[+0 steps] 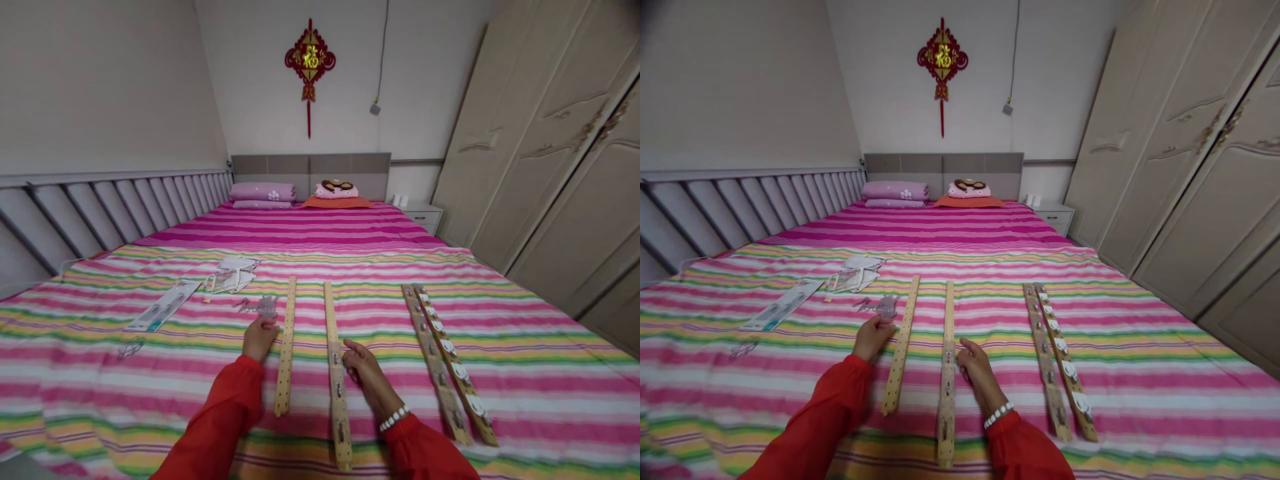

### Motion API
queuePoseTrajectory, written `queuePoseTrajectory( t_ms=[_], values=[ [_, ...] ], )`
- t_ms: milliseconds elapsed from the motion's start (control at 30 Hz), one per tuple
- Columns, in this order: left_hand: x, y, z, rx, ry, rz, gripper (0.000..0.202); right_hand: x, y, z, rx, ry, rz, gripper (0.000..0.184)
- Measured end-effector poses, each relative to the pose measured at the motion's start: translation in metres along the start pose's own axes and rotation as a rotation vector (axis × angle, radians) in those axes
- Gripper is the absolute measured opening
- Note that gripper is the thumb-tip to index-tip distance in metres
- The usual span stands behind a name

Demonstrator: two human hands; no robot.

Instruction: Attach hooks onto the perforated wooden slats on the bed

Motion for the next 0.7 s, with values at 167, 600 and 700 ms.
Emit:
queuePoseTrajectory(
  t_ms=[167,600,700],
  values=[
    [-0.023,0.019,0.005,0.166,-0.088,0.411,0.031,0.001,0.002,-0.004,-0.034,-0.017,-0.025,0.053],
    [-0.022,0.019,0.009,0.099,0.001,0.614,0.042,0.001,0.002,-0.002,-0.057,-0.027,-0.028,0.051],
    [-0.021,0.018,0.016,0.074,0.001,0.625,0.038,0.000,0.002,0.000,-0.069,-0.035,-0.017,0.049]
  ],
)
Point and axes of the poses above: each hand's wrist, its own z-axis towards the middle knuckle, its own x-axis out of the palm, y = z × x, the point moved 6 cm from there along z, towards the middle knuckle, and after that the axes turned 13 degrees about x, right-handed, at the moved point
